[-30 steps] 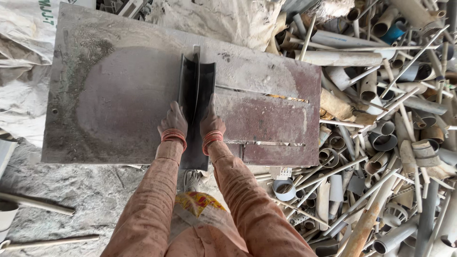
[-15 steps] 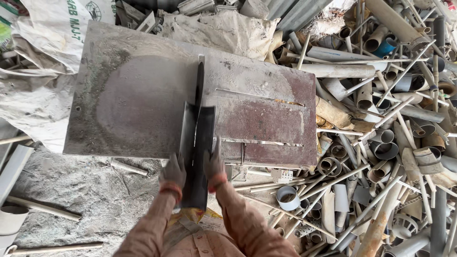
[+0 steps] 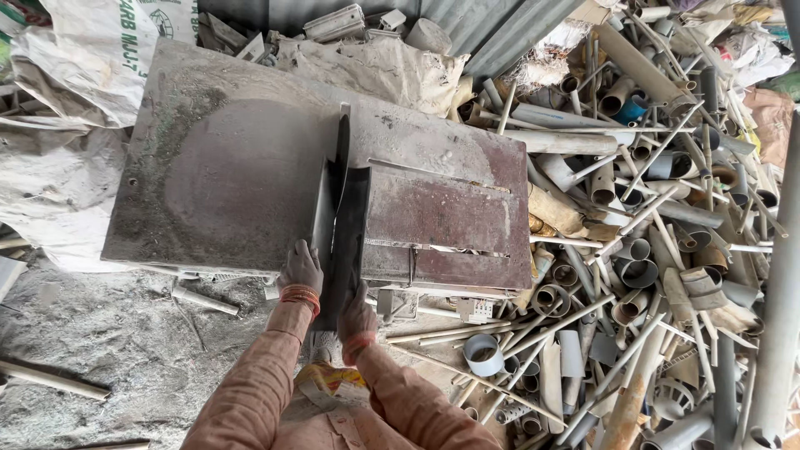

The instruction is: The person positions a black plastic pipe onto a table saw and pushes it through the rotating blade to cut it lengthwise into two semi-circular halves.

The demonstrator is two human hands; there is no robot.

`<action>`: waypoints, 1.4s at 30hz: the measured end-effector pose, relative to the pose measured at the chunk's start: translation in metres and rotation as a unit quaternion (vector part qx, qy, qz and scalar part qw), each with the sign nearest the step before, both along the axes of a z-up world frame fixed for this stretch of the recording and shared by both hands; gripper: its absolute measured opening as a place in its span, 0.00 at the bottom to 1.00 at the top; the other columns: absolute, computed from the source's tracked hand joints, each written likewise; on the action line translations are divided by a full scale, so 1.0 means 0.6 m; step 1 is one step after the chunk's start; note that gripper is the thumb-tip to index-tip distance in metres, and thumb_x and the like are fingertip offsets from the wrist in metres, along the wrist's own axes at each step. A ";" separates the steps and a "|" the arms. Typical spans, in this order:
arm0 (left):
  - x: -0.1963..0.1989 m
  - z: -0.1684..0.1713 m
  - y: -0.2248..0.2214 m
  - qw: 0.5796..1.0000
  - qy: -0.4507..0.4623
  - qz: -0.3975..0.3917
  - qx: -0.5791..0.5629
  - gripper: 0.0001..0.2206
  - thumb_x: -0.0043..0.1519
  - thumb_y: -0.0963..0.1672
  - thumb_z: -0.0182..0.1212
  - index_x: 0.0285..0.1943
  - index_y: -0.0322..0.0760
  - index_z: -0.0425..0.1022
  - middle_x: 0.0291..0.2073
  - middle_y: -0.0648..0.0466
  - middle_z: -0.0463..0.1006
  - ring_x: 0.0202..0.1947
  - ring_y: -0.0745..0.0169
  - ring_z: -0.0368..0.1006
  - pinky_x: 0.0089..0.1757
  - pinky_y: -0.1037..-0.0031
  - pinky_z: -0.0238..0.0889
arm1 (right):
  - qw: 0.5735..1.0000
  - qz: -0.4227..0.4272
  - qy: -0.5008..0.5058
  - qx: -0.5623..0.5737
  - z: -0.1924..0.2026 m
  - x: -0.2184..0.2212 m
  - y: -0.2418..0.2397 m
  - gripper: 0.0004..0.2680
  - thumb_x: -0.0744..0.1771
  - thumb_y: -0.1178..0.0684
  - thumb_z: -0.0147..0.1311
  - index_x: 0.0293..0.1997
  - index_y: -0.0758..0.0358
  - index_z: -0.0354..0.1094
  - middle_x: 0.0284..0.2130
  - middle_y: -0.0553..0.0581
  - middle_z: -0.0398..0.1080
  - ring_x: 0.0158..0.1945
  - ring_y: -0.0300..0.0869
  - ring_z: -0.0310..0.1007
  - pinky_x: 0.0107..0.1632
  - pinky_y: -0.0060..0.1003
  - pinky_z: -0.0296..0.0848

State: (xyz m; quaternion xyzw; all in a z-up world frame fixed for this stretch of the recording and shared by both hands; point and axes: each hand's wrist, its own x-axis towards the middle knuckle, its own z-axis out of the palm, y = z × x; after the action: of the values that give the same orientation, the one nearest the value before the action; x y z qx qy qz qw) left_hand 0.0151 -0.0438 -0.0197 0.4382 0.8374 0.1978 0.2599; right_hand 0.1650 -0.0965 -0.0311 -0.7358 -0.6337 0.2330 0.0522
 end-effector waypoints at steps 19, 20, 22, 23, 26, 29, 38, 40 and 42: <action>0.004 0.029 0.076 0.993 0.058 0.008 -0.102 0.20 0.71 0.54 0.42 0.39 0.42 0.76 0.32 0.48 0.85 0.37 0.50 0.82 0.50 0.52 0.71 | 0.999 -0.014 -0.049 -0.011 0.030 -0.055 0.208 0.13 0.73 0.40 0.30 0.53 0.57 0.53 0.29 0.73 0.75 0.35 0.68 0.77 0.37 0.62 0.74; 0.003 0.029 0.079 0.993 0.045 0.004 -0.107 0.21 0.73 0.54 0.41 0.39 0.41 0.76 0.32 0.48 0.85 0.37 0.50 0.83 0.51 0.53 0.71 | 0.998 -0.012 -0.059 -0.005 0.031 -0.054 0.209 0.13 0.73 0.39 0.31 0.53 0.58 0.53 0.29 0.73 0.75 0.35 0.68 0.77 0.37 0.62 0.74; 0.000 0.027 0.083 0.994 0.034 -0.001 -0.109 0.22 0.74 0.54 0.40 0.40 0.40 0.76 0.31 0.48 0.85 0.36 0.50 0.83 0.51 0.55 0.72 | 0.997 -0.006 -0.080 0.005 0.031 -0.055 0.208 0.14 0.72 0.39 0.32 0.53 0.58 0.53 0.29 0.73 0.74 0.34 0.68 0.77 0.36 0.63 0.73; -0.002 0.024 0.085 0.994 0.035 -0.002 -0.105 0.22 0.74 0.54 0.40 0.40 0.40 0.76 0.30 0.48 0.84 0.35 0.50 0.83 0.49 0.55 0.72 | 0.997 -0.007 -0.078 0.004 0.032 -0.055 0.209 0.14 0.73 0.39 0.31 0.53 0.59 0.53 0.29 0.73 0.75 0.34 0.68 0.77 0.36 0.62 0.73; -0.007 0.015 0.087 0.995 0.054 0.000 -0.080 0.21 0.72 0.54 0.41 0.40 0.40 0.75 0.28 0.49 0.84 0.33 0.51 0.83 0.47 0.56 0.73 | 0.997 -0.004 -0.072 0.001 0.031 -0.059 0.216 0.14 0.73 0.40 0.31 0.52 0.60 0.53 0.28 0.72 0.75 0.34 0.67 0.77 0.36 0.62 0.74; -0.007 0.006 0.085 0.995 0.062 -0.001 -0.073 0.21 0.73 0.54 0.41 0.40 0.41 0.75 0.28 0.49 0.84 0.32 0.52 0.83 0.43 0.58 0.75 | 0.997 -0.005 -0.071 -0.003 0.029 -0.061 0.220 0.14 0.73 0.40 0.31 0.52 0.60 0.54 0.29 0.72 0.75 0.35 0.67 0.78 0.36 0.62 0.74; -0.008 0.003 0.091 0.994 0.096 -0.009 -0.045 0.19 0.73 0.53 0.44 0.37 0.42 0.73 0.23 0.52 0.82 0.25 0.55 0.82 0.36 0.63 0.76 | 0.997 0.006 -0.079 0.026 0.037 -0.064 0.230 0.13 0.73 0.41 0.32 0.49 0.60 0.55 0.28 0.71 0.76 0.35 0.66 0.78 0.36 0.61 0.73; -0.009 0.002 0.093 0.994 0.097 -0.013 -0.045 0.19 0.73 0.53 0.44 0.37 0.42 0.73 0.22 0.52 0.82 0.24 0.55 0.82 0.34 0.64 0.77 | 0.997 0.000 -0.077 0.006 0.040 -0.066 0.233 0.13 0.73 0.41 0.31 0.50 0.60 0.54 0.28 0.70 0.76 0.34 0.65 0.78 0.36 0.61 0.74; -0.010 0.000 0.095 0.993 0.107 -0.015 -0.043 0.19 0.73 0.53 0.44 0.36 0.42 0.73 0.22 0.53 0.82 0.24 0.56 0.82 0.33 0.64 0.77 | 0.997 -0.001 -0.071 0.005 0.042 -0.066 0.234 0.13 0.73 0.41 0.31 0.50 0.60 0.54 0.28 0.70 0.76 0.34 0.65 0.78 0.36 0.60 0.74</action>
State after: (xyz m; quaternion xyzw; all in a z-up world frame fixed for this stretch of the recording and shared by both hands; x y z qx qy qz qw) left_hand 0.0094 0.0133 -0.0195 0.4582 0.8614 0.1098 0.1899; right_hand 0.1254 0.0441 -0.0062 -0.7509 -0.6362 0.1766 0.0108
